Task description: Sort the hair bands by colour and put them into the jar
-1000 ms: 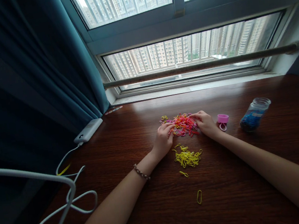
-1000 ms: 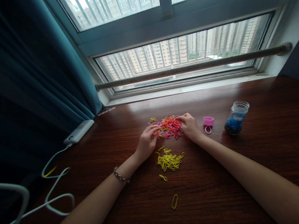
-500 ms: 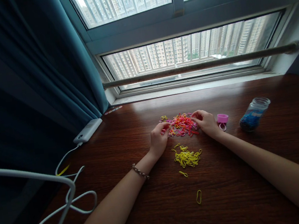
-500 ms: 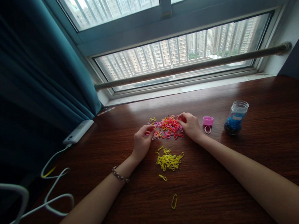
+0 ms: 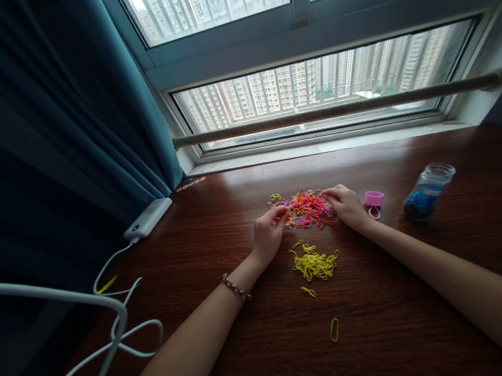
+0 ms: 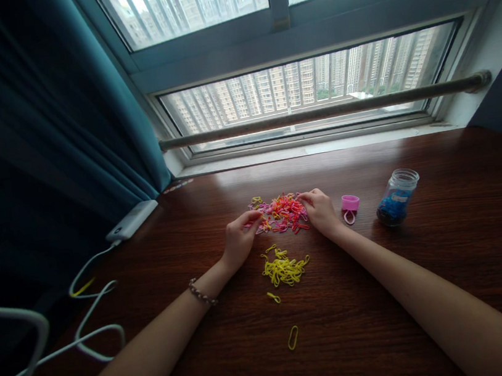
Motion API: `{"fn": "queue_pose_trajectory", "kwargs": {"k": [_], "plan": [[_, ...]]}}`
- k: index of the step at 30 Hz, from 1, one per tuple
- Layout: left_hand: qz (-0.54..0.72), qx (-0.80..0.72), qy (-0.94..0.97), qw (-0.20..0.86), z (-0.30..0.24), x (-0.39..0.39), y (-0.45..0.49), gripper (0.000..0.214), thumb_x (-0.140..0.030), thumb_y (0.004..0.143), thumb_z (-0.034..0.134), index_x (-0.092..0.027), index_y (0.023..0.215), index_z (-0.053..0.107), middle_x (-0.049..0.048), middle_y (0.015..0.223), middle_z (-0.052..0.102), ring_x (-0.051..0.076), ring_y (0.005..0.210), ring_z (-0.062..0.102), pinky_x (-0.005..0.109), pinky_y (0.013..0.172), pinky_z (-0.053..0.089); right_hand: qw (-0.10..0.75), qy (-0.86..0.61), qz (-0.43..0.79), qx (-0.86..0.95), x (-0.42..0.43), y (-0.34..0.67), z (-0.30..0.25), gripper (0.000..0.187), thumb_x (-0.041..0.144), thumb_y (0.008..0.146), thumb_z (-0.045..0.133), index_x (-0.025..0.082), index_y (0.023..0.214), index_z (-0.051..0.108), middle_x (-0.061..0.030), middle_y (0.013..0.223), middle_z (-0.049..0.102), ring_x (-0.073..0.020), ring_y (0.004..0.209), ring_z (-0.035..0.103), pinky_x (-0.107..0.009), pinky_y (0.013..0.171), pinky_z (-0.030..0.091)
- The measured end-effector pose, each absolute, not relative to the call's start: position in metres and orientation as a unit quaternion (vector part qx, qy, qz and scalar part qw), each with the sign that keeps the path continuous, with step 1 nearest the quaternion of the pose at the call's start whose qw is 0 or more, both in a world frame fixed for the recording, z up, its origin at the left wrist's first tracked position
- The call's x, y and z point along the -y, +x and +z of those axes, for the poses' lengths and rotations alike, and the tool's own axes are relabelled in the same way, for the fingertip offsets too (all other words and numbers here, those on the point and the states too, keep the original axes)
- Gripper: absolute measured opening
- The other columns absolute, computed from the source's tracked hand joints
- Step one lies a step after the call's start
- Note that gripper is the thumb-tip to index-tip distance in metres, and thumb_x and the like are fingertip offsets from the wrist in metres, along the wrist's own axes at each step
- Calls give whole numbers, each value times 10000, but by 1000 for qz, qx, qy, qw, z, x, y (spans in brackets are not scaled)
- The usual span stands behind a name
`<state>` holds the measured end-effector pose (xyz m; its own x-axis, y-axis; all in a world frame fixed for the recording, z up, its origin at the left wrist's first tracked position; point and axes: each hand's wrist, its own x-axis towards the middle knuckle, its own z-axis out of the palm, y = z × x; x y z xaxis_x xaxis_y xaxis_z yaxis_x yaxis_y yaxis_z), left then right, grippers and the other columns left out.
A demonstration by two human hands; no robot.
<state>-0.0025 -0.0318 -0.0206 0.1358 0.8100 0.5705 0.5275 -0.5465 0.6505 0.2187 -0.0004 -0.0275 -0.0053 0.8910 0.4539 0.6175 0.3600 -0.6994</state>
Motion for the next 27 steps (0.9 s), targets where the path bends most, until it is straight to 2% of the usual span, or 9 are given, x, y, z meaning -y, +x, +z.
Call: {"fn": "queue_pose_trajectory", "kwargs": {"k": [5, 9, 14, 20, 24, 27], "plan": [[472, -429, 757, 140, -20, 34, -1, 124, -233, 791, 557, -188, 874, 638, 29, 908, 682, 159, 830, 633, 275, 782, 494, 451, -548, 158, 687, -1, 218, -27, 299, 345, 827, 424, 157, 834, 656, -66, 742, 587, -176, 683, 542, -296, 643, 414], [469, -428, 760, 138, -20, 35, -1, 126, -231, 793, 556, -186, 878, 637, 30, 900, 683, 157, 815, 635, 273, 774, 498, 508, -536, 235, 632, -3, 220, -28, 316, 424, 736, 565, 148, 887, 599, -55, 713, 631, -179, 642, 577, -304, 598, 455], [473, -424, 760, 139, -19, 34, 0, 125, -233, 794, 555, -181, 873, 637, 34, 901, 683, 156, 814, 635, 272, 775, 499, 559, -503, 301, 586, -4, 222, -30, 324, 419, 644, 661, 145, 802, 593, -71, 748, 654, -192, 685, 618, -316, 619, 499], [469, -407, 767, 160, -17, 37, 0, 124, -237, 786, 564, -176, 864, 637, 41, 865, 689, 151, 774, 641, 268, 748, 505, 569, -492, 311, 580, -3, 220, -26, 262, 354, 680, 634, 151, 844, 627, -68, 785, 666, -177, 703, 622, -285, 608, 496], [423, -319, 826, 193, -11, 48, 4, 127, -241, 772, 582, -155, 840, 646, 57, 793, 694, 148, 712, 637, 257, 694, 503, 563, -493, 302, 591, -3, 220, -26, 260, 361, 712, 602, 144, 851, 638, -66, 746, 660, -168, 652, 612, -273, 563, 488], [351, -237, 882, 207, -4, 56, 9, 137, -244, 793, 555, -158, 808, 661, 63, 763, 693, 151, 710, 629, 275, 716, 491, 561, -493, 321, 583, -3, 220, -28, 288, 384, 708, 609, 141, 862, 631, -67, 727, 654, -175, 629, 616, -271, 524, 490]]}}
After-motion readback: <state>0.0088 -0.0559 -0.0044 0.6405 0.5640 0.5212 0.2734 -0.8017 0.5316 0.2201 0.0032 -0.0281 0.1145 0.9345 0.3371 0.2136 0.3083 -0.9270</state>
